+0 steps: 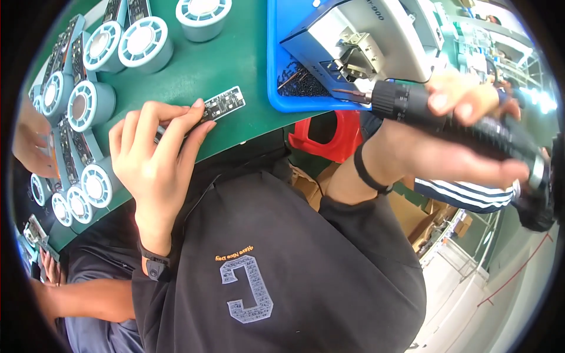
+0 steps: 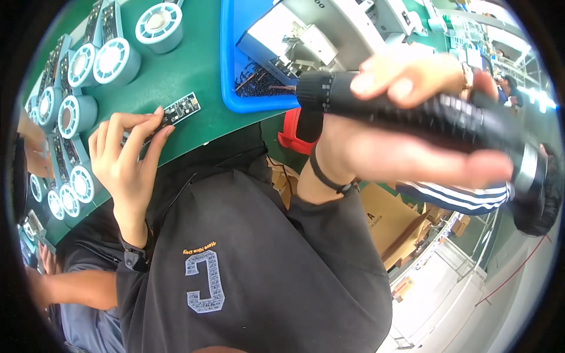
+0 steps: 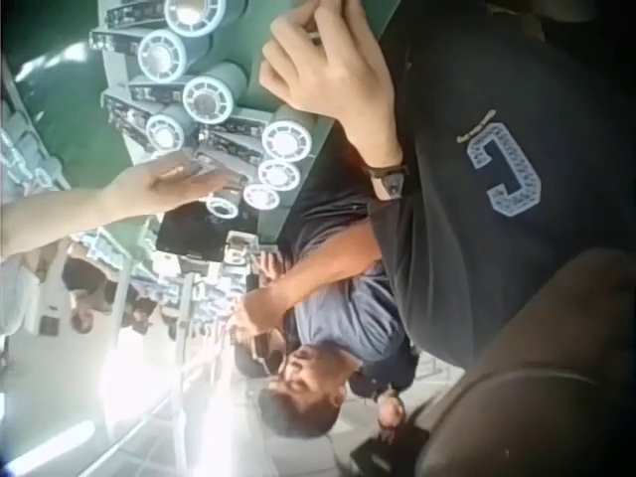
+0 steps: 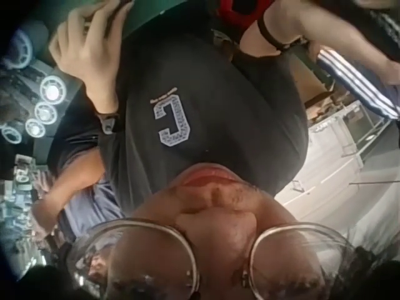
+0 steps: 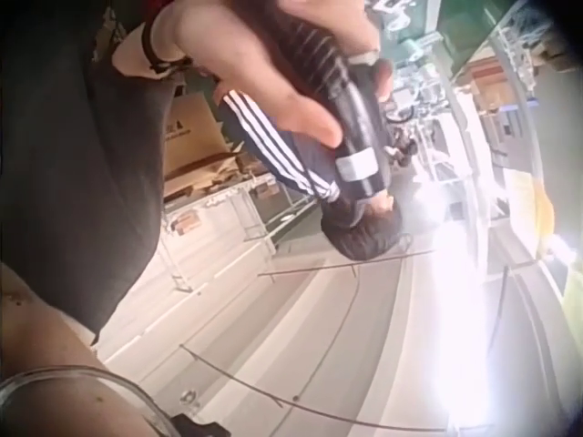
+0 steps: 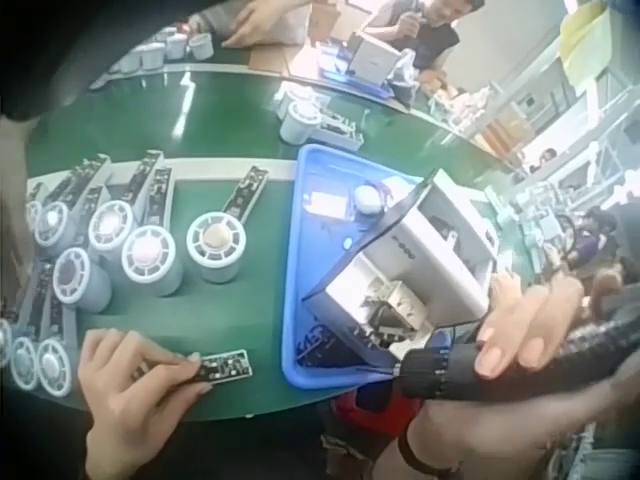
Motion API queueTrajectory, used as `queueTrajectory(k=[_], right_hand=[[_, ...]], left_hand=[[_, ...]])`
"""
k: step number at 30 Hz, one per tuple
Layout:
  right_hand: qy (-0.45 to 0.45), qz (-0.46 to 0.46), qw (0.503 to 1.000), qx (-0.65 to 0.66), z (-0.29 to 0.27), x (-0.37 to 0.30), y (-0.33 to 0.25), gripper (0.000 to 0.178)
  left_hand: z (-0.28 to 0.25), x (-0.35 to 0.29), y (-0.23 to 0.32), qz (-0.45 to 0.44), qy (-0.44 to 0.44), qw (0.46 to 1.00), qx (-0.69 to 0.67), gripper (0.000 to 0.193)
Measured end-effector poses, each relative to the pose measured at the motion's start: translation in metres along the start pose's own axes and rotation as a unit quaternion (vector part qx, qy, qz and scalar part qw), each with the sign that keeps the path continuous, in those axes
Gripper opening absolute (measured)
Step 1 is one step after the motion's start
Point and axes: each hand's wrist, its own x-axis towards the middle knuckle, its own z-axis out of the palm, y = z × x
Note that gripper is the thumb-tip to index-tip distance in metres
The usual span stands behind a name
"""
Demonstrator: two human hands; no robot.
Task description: The person assembles electronic devices by using a power screwdriver to fasten screws into circuit boards and fan components. They pause to refill a screw dispenser from a plastic bag before continuing to secure batteries and boards into the housings.
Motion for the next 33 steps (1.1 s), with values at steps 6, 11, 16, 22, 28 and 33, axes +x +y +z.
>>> queueTrajectory(k=[6,11,16,22,28,33], right_hand=[[-0.052,-0.188,0.964,-0.182,-0.015,0.007,0.012,0.085],[-0.106,-0.034,0.99,-0.09,-0.029,0.026,0.011,0.086],[-0.021,0.041,0.992,0.117,0.002,-0.022,-0.001,0.075],[-0.222,0.161,0.961,-0.032,-0.019,-0.078,0.011,0.076],[-0.133,-0.006,0.991,-0.032,-0.013,-0.07,0.047,0.055],[-0.112,-0.139,0.984,0.008,-0.025,-0.076,0.069,0.054]], left_hand=[[0.001,0.011,0.012,0.014,-0.001,1.0,0.006,0.025],[-0.001,0.03,0.026,0.009,-0.004,1.0,0.014,0.026],[-0.003,0.034,0.021,0.014,-0.027,0.999,0.022,0.031],[-0.01,0.043,0.04,0.049,-0.029,0.997,0.061,0.04],[-0.002,0.033,0.017,0.045,-0.076,0.993,0.08,0.042],[0.009,0.037,0.028,0.036,-0.087,0.99,0.106,0.042]])
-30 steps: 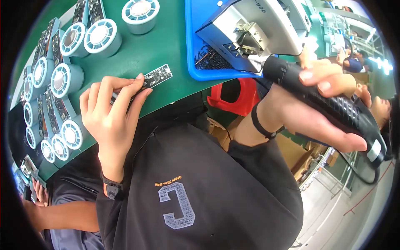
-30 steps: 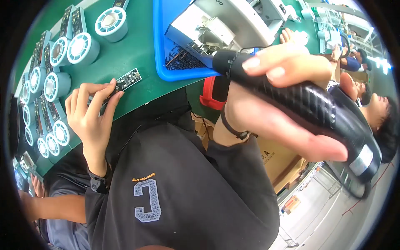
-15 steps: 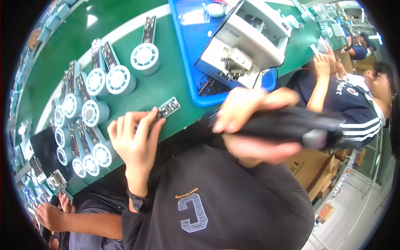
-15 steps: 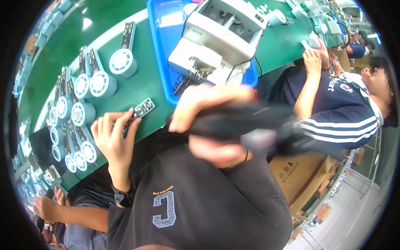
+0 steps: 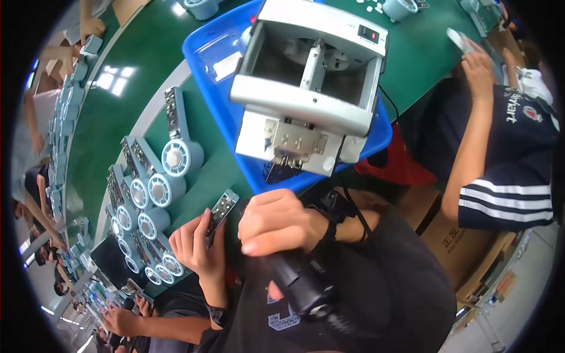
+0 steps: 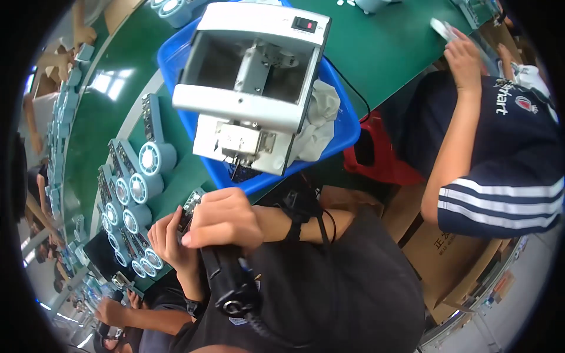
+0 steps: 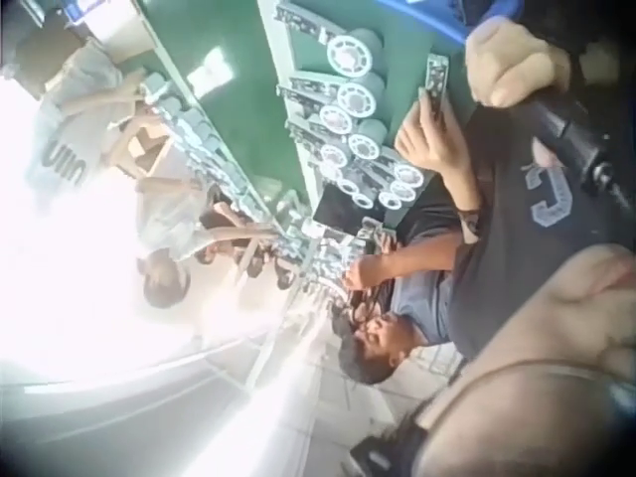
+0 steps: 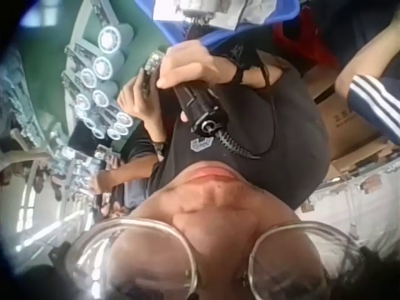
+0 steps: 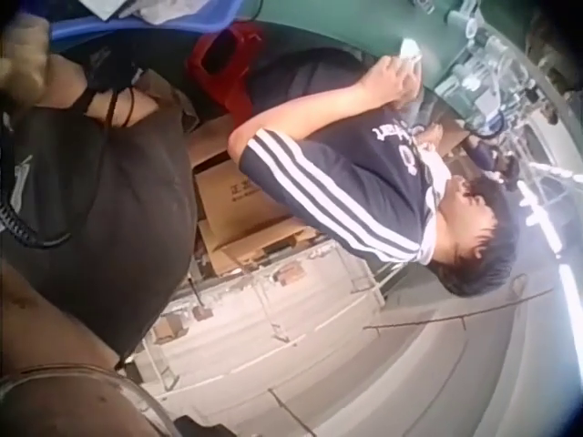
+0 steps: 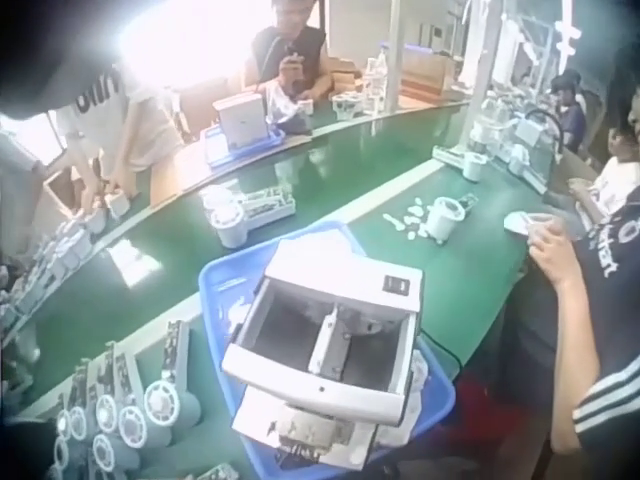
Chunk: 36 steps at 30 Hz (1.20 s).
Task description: The person assembles electronic devices by using a power screwdriver to fasten screws into circuit boards and fan components. They pause to refill a screw dispenser from a plastic bag before continuing to secure batteries and boards into the housings.
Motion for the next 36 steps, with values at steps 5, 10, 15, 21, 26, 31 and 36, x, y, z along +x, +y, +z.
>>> queueTrajectory(k=[5,10,15,21,26,31,36], right_hand=[[-0.034,0.045,0.997,0.051,-0.013,-0.009,-0.006,0.055],[-0.003,0.046,0.993,0.108,-0.014,-0.023,0.0,0.047],[0.044,0.035,0.987,0.153,-0.006,-0.03,0.004,0.042],[0.05,0.045,0.987,0.147,-0.001,-0.031,0.002,0.036],[0.032,0.071,0.991,0.105,-0.001,-0.043,-0.004,0.039],[-0.1,0.1,0.988,-0.054,-0.035,-0.029,-0.028,0.052],[-0.268,0.091,0.907,-0.311,-0.047,-0.013,-0.073,0.068]], left_hand=[[0.018,-0.008,-0.005,-0.003,0.069,0.997,0.026,0.041],[0.021,-0.007,-0.005,-0.03,0.074,0.996,0.041,0.043],[0.028,-0.016,-0.004,-0.091,0.104,0.99,0.014,0.046],[0.026,-0.012,-0.002,-0.063,0.072,0.995,0.021,0.046],[0.025,0.0,-0.003,-0.059,0.065,0.995,0.048,0.046],[0.015,0.01,0.002,-0.059,0.053,0.997,0.014,0.043],[-0.003,-0.001,-0.009,-0.071,0.048,0.996,-0.037,0.042]])
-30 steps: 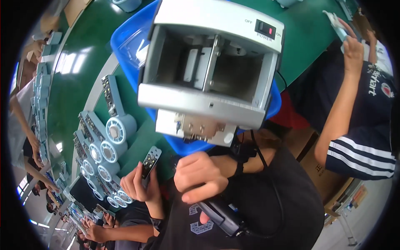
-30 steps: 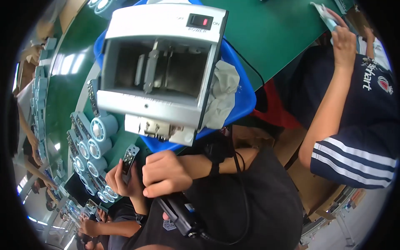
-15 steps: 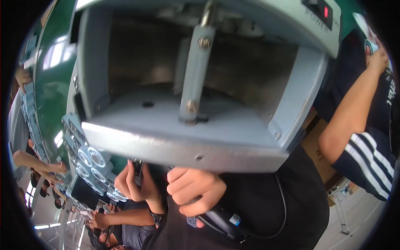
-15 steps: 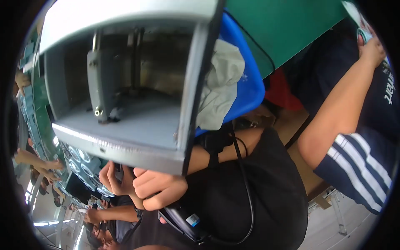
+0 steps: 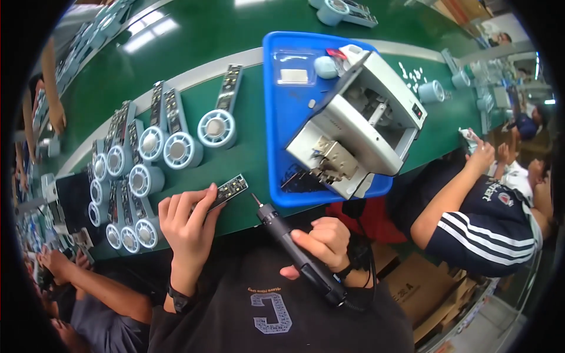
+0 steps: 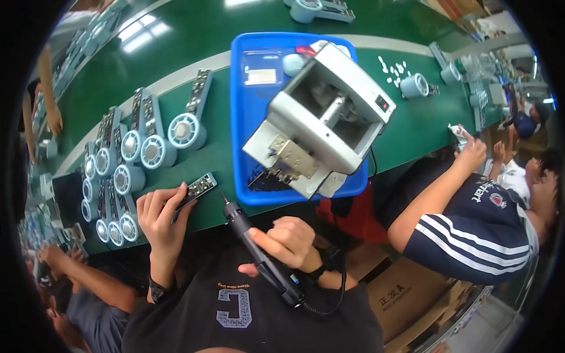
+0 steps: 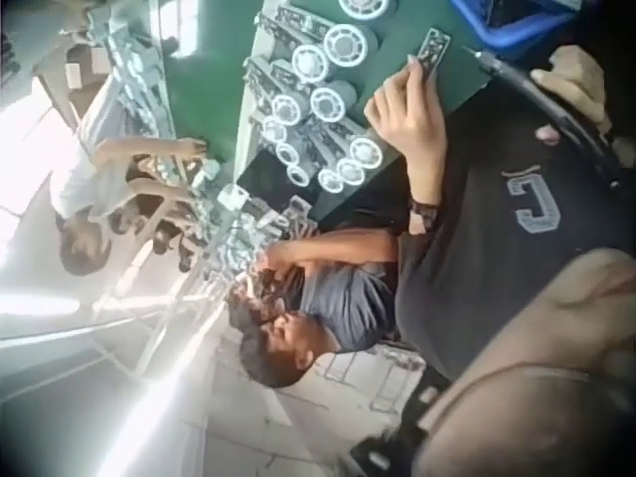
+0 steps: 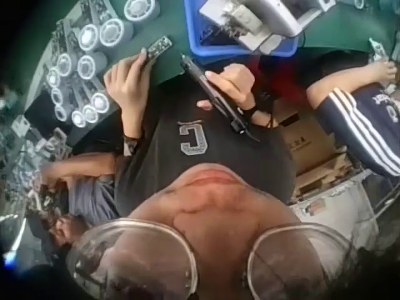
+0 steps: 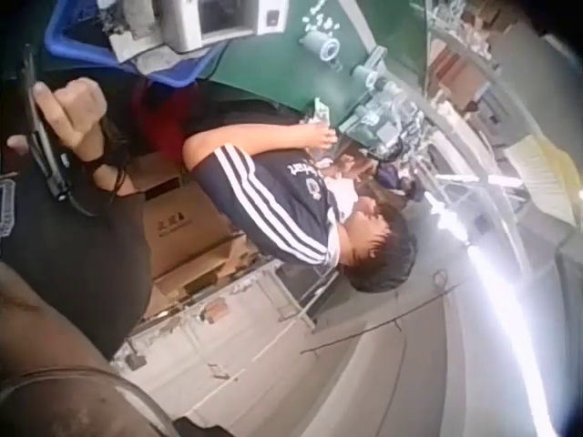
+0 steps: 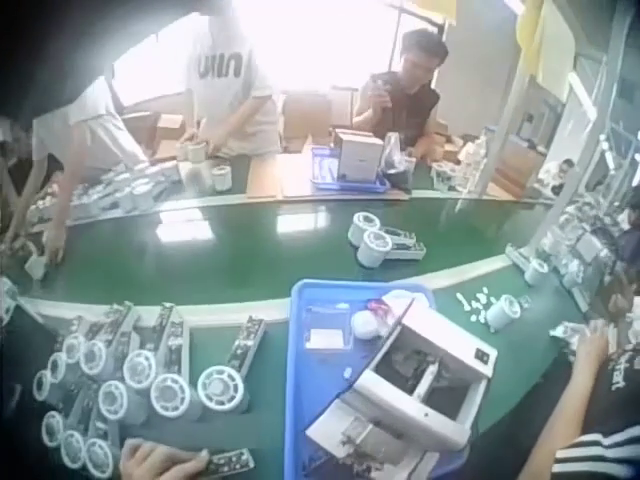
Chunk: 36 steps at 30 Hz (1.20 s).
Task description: The person assembles electronic devices by using a power screwdriver to fasten screws into circuit boards and fan components. They pause to refill a screw dispenser from a plastic bag before continuing to secure batteries and boards into the housings.
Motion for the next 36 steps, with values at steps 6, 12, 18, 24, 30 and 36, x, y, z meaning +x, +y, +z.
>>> queueTrajectory(k=[6,12,18,24,30,36], right_hand=[[-0.021,0.02,0.998,-0.054,0.013,-0.009,-0.017,0.068],[0.024,-0.013,0.981,-0.191,0.052,0.021,-0.021,0.062],[0.005,0.08,0.945,-0.316,0.103,0.016,-0.014,0.068],[0.02,0.217,0.923,-0.317,0.117,-0.014,-0.025,0.068],[0.004,0.257,0.926,-0.275,0.122,-0.046,-0.03,0.075],[-0.051,0.253,0.961,-0.096,0.1,-0.066,-0.056,0.081]], left_hand=[[-0.023,-0.006,-0.016,-0.017,-0.002,1.0,0.004,0.041],[-0.021,-0.008,-0.007,0.037,0.098,0.995,-0.006,0.036],[0.0,-0.05,0.014,0.202,0.069,0.933,-0.29,0.037],[0.034,-0.07,0.038,0.208,0.03,0.923,-0.322,0.031],[0.052,-0.066,0.044,0.197,0.014,0.931,-0.307,0.031],[0.048,-0.048,0.047,0.175,-0.001,0.948,-0.267,0.03]])
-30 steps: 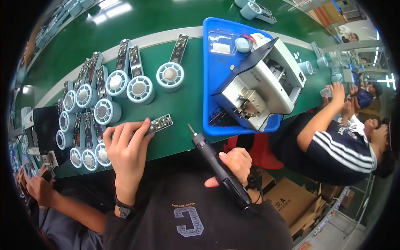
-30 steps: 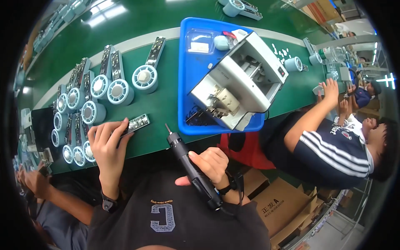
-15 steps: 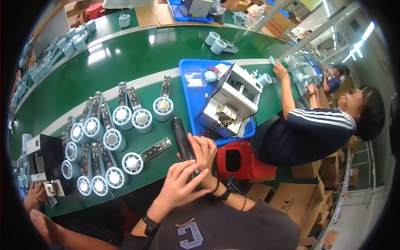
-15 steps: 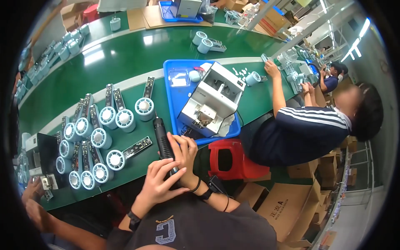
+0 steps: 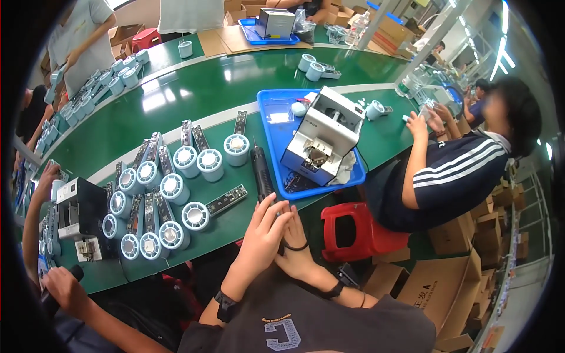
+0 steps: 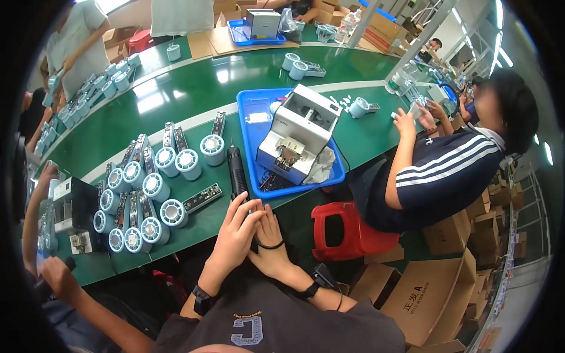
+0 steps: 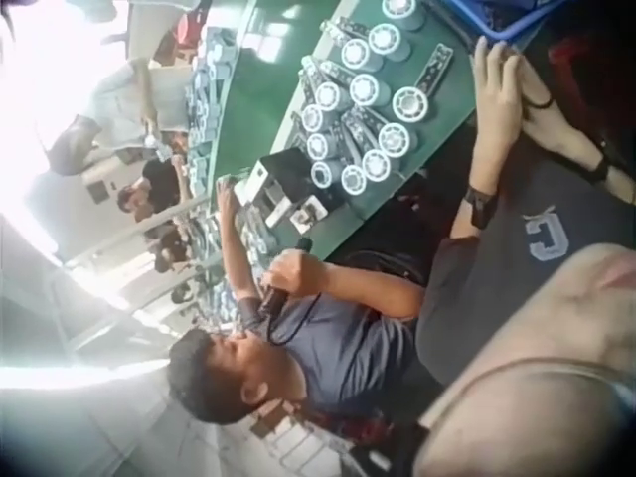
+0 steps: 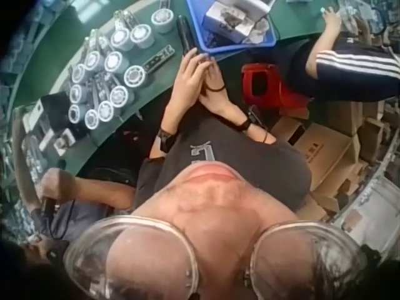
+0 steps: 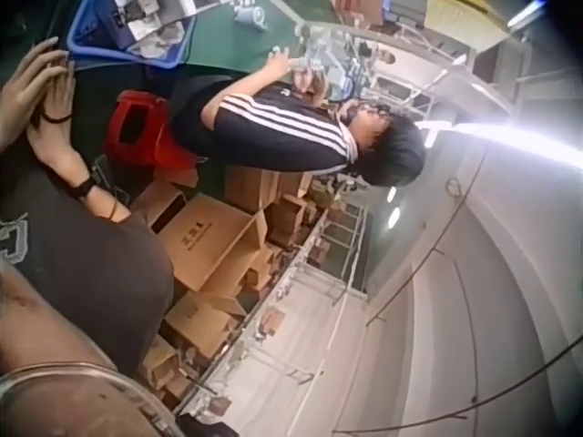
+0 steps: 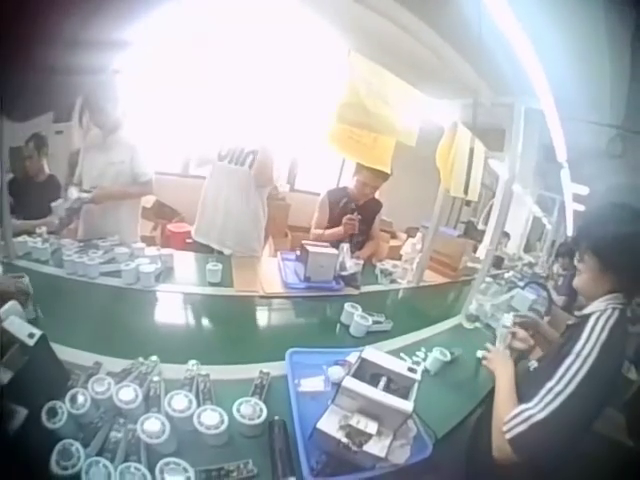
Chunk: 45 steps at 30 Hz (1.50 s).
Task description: The person assembles electronic devices by using a power screwdriver to fasten screws into circuit boards and fan components. They pause to refill a screw dispenser from a plastic bag before continuing to secure batteries and boards into the housings.
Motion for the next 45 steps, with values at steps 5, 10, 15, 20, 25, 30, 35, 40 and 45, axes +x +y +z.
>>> queueTrajectory(k=[5,10,15,20,25,30,35,40,45], right_hand=[[-0.186,-0.084,0.979,0.003,-0.035,-0.019,-0.017,0.058],[-0.178,-0.13,0.971,0.091,-0.076,-0.015,-0.038,0.024],[0.031,-0.203,0.978,0.033,-0.151,0.111,-0.064,0.022],[0.082,-0.193,0.977,-0.044,-0.181,0.288,-0.059,0.029],[0.1,-0.139,0.94,-0.295,-0.182,0.442,0.013,0.049],[0.079,-0.074,0.877,-0.469,-0.198,0.529,0.066,0.045],[0.043,-0.005,0.868,-0.494,-0.215,0.608,0.118,0.053],[0.14,-0.067,0.841,-0.519,-0.19,0.665,0.158,0.041],[-0.008,0.025,0.837,-0.546,-0.2,0.748,0.271,0.05]], left_hand=[[0.0,0.003,-0.013,-0.019,0.018,1.0,0.002,0.032],[-0.003,0.004,-0.015,-0.009,0.03,0.999,-0.012,0.035],[-0.023,0.011,-0.011,0.005,0.008,1.0,0.004,0.045],[-0.036,0.015,-0.014,0.007,-0.037,0.999,-0.038,0.057],[-0.042,0.015,-0.018,-0.008,-0.063,0.995,-0.072,0.062],[-0.042,0.016,-0.024,-0.026,-0.069,0.992,-0.103,0.063],[-0.048,0.027,-0.027,-0.061,-0.095,0.982,-0.153,0.06],[-0.051,0.024,-0.037,-0.107,-0.114,0.967,-0.201,0.049],[-0.051,0.04,-0.048,-0.099,-0.156,0.962,-0.202,0.045]])
